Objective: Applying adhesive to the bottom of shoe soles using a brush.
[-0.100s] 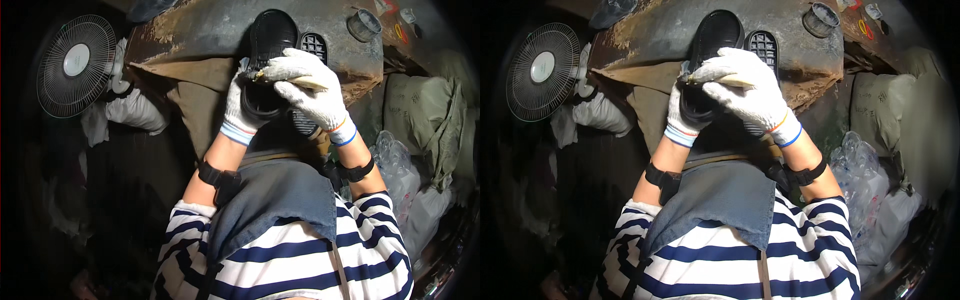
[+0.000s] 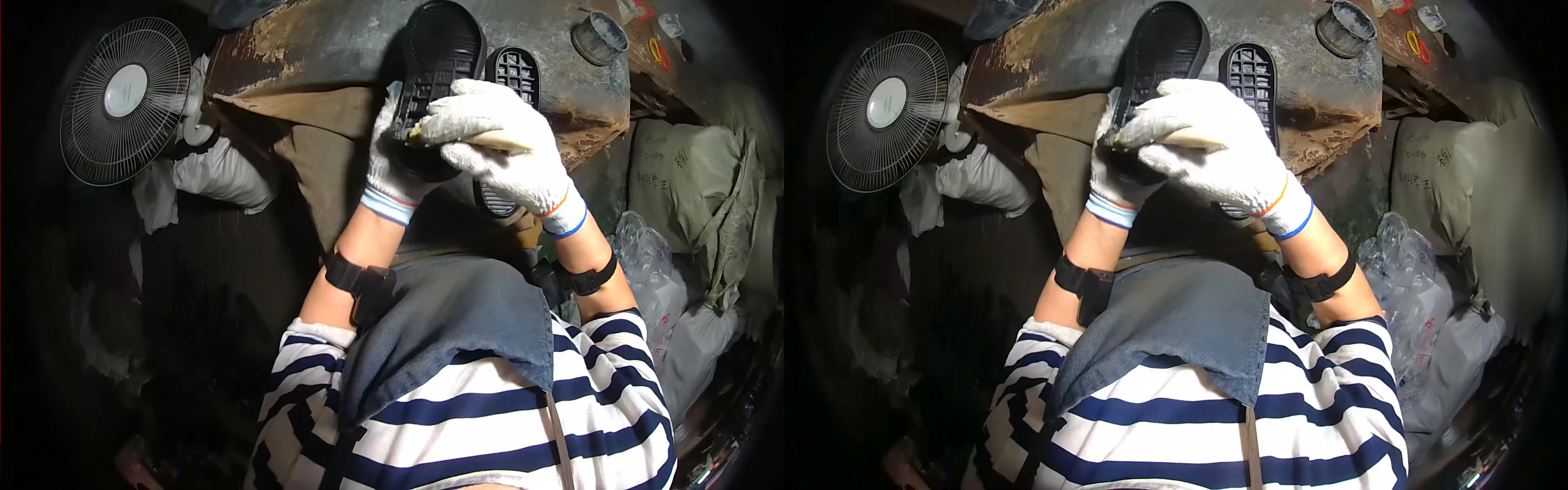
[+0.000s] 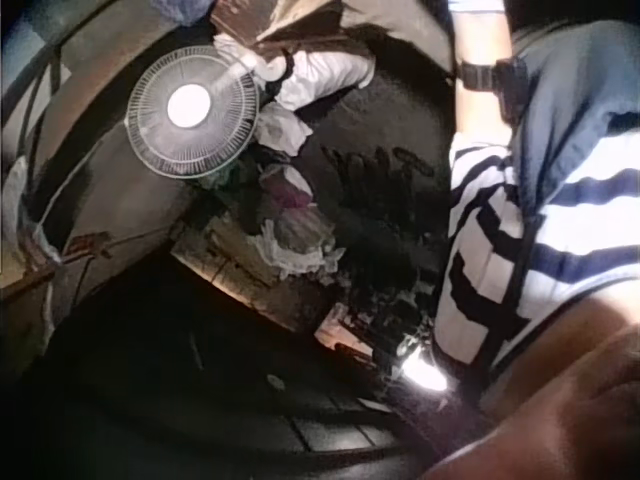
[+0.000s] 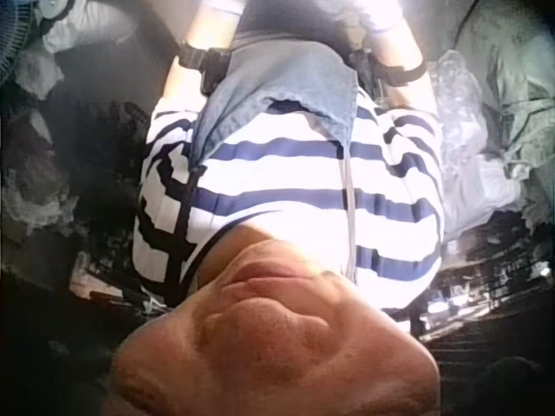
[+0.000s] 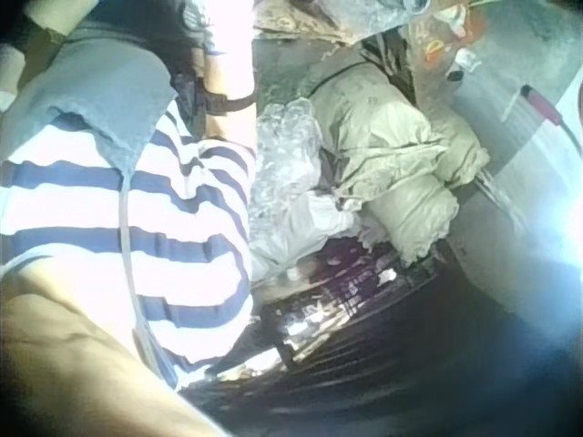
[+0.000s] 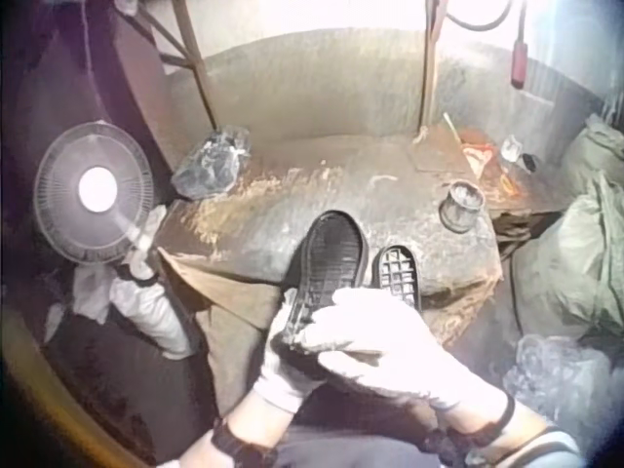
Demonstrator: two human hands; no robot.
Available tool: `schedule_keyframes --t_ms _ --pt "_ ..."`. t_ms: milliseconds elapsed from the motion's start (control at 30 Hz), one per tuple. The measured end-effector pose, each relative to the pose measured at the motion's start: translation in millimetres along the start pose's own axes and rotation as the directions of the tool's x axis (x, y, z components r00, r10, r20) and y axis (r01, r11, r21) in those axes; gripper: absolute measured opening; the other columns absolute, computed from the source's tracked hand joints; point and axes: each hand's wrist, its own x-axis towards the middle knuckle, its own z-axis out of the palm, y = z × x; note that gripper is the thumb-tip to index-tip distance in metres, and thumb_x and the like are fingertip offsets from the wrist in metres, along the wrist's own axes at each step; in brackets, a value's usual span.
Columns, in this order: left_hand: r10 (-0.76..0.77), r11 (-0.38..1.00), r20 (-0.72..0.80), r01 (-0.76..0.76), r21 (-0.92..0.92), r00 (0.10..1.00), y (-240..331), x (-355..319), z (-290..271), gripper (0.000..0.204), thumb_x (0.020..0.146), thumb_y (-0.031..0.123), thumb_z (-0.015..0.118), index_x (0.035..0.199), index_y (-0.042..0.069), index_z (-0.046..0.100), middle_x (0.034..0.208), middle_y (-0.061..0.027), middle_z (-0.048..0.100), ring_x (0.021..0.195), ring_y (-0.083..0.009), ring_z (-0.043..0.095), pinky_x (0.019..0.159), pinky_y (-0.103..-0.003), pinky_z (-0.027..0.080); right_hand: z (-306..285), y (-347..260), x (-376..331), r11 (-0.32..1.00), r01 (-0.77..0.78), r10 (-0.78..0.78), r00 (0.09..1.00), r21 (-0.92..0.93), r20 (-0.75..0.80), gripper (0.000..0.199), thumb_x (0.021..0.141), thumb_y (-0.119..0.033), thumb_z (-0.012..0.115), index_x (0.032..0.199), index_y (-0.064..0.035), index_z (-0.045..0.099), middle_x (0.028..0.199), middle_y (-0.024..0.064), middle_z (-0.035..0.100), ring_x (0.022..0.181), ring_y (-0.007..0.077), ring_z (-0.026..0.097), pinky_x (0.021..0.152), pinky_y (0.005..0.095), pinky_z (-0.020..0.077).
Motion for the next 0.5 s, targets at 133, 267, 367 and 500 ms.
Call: schedule_keyframes --t_ms 133,267,367,500 --pt "-0.059 0.723 0.202 0.181 -0.667 0.978 23 12 -11 0.075 0.106 0.060 0.042 0.149 0.000 0.049 0.144 -0.0265 0.058 0.128 -0.0436 0.061 0.107 -0.060 0.051 -3 -9 -2 0.983 0.176 -0.168 0.978 -0.059 0.120 0.021 0.083 -0.017 0.082 0.104 -0.0160 0.080 0.110 0.0013 0.077 0.112 0.0244 0.069 0.106 0.0441 0.0501" --pt "-0.077 0.874 0.360 0.237 -0.424 0.930 59 14 -5 0.101 0.092 0.071 0.061 0.152 -0.008 0.040 0.138 -0.0439 0.052 0.122 -0.0548 0.061 0.105 -0.061 0.052 -23 -2 -22 0.991 0.137 -0.136 0.981 0.002 0.137 0.023 0.084 -0.013 0.082 0.106 -0.0108 0.079 0.112 0.0034 0.077 0.105 0.0223 0.071 0.101 0.0406 0.0537" --pt "0.026 0.990 0.400 0.031 -0.135 0.916 88 14 0 0.087 0.097 0.049 0.069 0.152 -0.010 0.038 0.141 -0.0378 0.054 0.121 -0.0460 0.065 0.106 -0.056 0.055 -10 -15 -29 0.616 -0.439 0.571 0.821 0.655 0.013 0.020 0.090 -0.006 0.077 0.109 0.0004 0.075 0.106 0.0083 0.077 0.096 0.0104 0.071 0.086 0.0271 0.0568" --pt "0.041 0.996 0.206 -0.057 0.072 0.978 88 6 2 0.087 0.096 0.056 0.065 0.149 -0.010 0.044 0.135 -0.0341 0.060 0.120 -0.0417 0.067 0.105 -0.053 0.056 14 -19 -8 0.574 -0.518 0.613 0.785 0.634 0.086 0.021 0.093 -0.007 0.075 0.111 0.0014 0.074 0.098 0.0077 0.078 0.089 0.0127 0.072 0.084 0.0275 0.0575"
